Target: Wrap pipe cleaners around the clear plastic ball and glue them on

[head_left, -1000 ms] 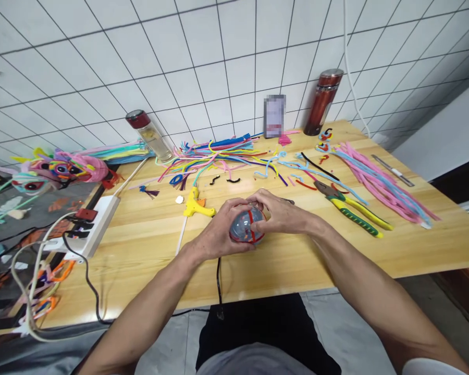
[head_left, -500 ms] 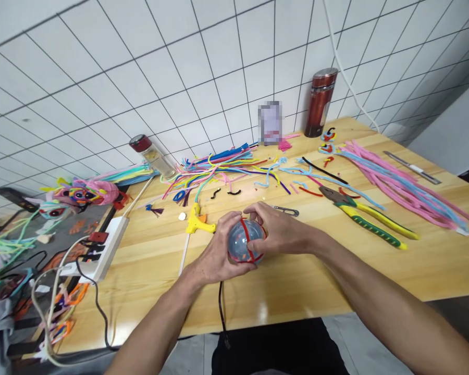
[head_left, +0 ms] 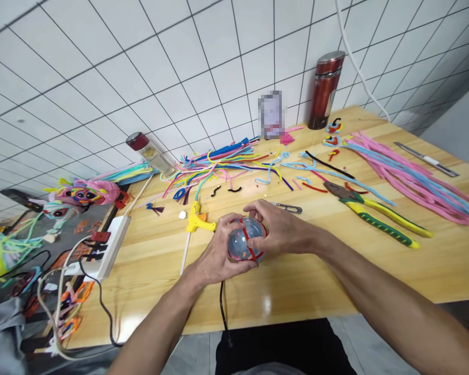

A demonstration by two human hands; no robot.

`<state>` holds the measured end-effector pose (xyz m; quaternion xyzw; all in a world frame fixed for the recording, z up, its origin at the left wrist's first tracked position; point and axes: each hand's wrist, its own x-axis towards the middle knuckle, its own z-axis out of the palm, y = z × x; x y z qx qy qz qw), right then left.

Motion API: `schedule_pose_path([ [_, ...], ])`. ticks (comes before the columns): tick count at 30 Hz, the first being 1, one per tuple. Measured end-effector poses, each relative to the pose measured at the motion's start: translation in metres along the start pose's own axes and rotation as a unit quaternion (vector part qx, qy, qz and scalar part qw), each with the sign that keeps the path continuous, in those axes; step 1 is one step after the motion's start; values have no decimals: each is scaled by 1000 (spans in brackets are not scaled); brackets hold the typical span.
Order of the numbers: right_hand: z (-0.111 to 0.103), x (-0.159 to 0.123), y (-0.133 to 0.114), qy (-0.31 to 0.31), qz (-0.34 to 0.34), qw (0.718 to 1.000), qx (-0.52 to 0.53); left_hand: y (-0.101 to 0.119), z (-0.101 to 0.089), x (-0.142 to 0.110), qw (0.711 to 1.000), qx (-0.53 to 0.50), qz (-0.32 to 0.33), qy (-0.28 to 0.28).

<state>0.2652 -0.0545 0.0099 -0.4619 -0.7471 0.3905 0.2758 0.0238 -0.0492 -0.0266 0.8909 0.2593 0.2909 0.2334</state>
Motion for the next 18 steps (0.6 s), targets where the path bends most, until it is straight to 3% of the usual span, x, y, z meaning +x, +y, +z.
schedule_pose_path([
  [13, -4, 1, 2, -12, -18, 1000, 9, -1, -1, 3, 999, 7, 40, 13],
  [18, -4, 1, 2, -8, -21, 1000, 2, 4, -1, 3, 1000, 1, 18, 12],
])
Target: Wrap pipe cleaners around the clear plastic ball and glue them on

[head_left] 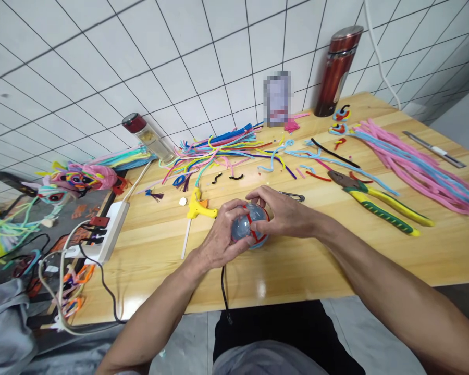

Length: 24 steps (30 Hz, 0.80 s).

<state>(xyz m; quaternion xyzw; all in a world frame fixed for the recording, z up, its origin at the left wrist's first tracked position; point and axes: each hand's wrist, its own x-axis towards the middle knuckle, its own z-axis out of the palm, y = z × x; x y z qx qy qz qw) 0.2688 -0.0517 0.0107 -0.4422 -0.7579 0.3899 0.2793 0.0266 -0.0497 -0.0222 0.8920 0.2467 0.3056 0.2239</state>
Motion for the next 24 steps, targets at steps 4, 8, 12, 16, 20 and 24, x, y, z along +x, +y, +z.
schedule_pose_path([
  [4, -2, 0, 1, 3, -1, 1000, -3, 0, 6, 1, 999, 8, -2, 31],
  [8, -4, 0, 2, -8, -1, 1000, 1, 0, 12, 2, 998, -7, 8, 59],
  [12, -4, 1, 1, -8, 8, 1000, -8, 1, 11, 2, 998, -8, 5, 62],
  [16, -2, 1, 0, -1, 6, 1000, -15, 2, 9, 1, 999, -8, -2, 47],
  [20, -1, 0, -1, 1, 9, 1000, -17, 3, 8, 2, 999, -6, -6, 46],
  [24, -1, 0, -3, -2, 27, 999, -18, 6, 10, 5, 998, 16, -16, 56],
])
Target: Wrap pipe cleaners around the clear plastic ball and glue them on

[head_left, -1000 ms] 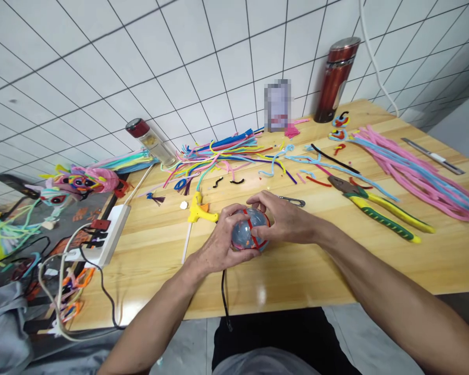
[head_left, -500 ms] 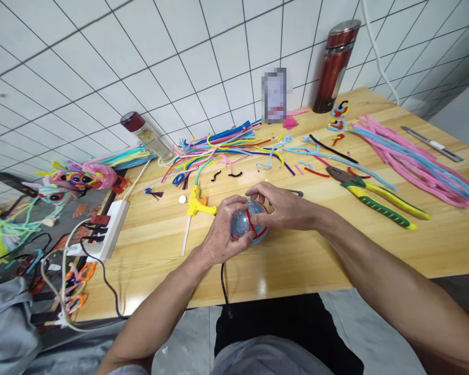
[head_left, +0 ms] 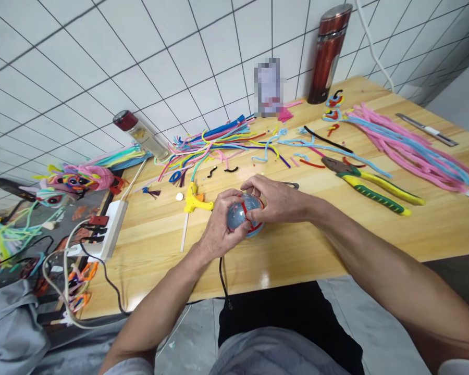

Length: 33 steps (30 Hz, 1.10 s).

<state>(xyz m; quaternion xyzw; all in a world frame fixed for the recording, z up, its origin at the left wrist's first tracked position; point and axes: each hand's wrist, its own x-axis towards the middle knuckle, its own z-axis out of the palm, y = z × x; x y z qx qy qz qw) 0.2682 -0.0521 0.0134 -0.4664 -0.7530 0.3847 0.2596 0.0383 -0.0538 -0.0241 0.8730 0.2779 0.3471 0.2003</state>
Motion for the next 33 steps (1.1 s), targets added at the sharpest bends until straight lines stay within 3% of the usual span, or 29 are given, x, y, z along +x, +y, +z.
schedule_pose_path([
  [17, 4, 0, -4, 12, -14, 998, -63, 4, 4, 2, 999, -25, 8, 26],
  [33, 1, 3, 3, -7, -37, 999, -20, 2, 4, 0, 999, -23, 10, 26],
])
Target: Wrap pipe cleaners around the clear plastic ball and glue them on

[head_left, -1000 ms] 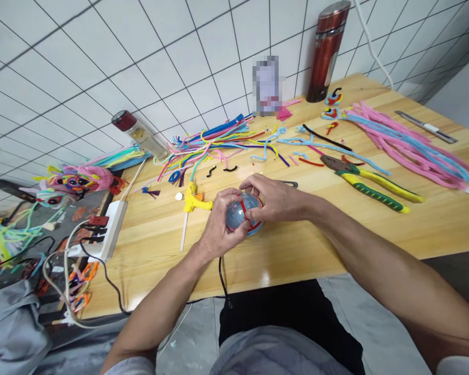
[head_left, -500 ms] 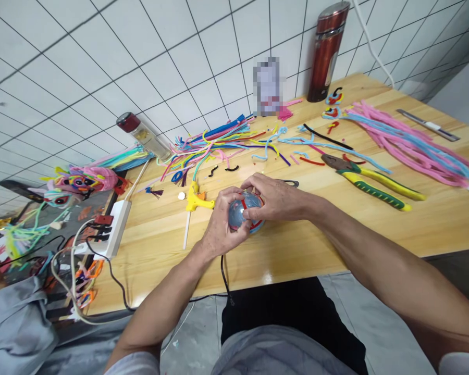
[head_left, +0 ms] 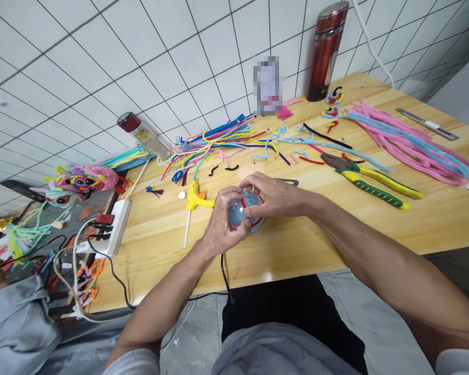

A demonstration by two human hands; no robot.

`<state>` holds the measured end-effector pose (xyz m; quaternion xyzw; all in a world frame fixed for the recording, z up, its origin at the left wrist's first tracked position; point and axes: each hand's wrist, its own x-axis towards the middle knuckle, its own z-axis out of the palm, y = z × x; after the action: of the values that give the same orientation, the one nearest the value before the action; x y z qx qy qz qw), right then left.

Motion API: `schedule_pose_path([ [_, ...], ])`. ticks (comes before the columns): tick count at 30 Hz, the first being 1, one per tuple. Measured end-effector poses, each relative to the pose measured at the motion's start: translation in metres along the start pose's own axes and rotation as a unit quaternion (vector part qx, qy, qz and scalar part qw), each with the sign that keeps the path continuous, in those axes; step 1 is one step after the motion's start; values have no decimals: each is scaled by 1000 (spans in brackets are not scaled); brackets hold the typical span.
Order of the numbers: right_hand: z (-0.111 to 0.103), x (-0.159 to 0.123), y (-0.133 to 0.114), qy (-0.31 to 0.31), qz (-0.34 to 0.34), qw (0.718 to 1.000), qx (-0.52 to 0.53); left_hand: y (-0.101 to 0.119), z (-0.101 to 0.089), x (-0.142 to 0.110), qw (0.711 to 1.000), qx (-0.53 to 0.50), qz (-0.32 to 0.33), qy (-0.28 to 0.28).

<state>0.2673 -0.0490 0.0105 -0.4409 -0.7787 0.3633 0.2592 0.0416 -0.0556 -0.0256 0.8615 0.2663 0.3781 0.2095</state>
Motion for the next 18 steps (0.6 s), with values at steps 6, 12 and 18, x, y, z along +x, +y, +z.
schedule_pose_path([
  [6, 1, 0, -1, 6, 9, 1000, -9, -1, 0, 0, 1000, -7, -5, -7],
  [12, 2, 0, 0, 9, 17, 1000, -2, -3, -1, 0, 1000, -12, -15, -11],
  [18, 2, 3, 3, 10, 4, 1000, 0, -6, -4, 0, 999, -13, -16, -30],
])
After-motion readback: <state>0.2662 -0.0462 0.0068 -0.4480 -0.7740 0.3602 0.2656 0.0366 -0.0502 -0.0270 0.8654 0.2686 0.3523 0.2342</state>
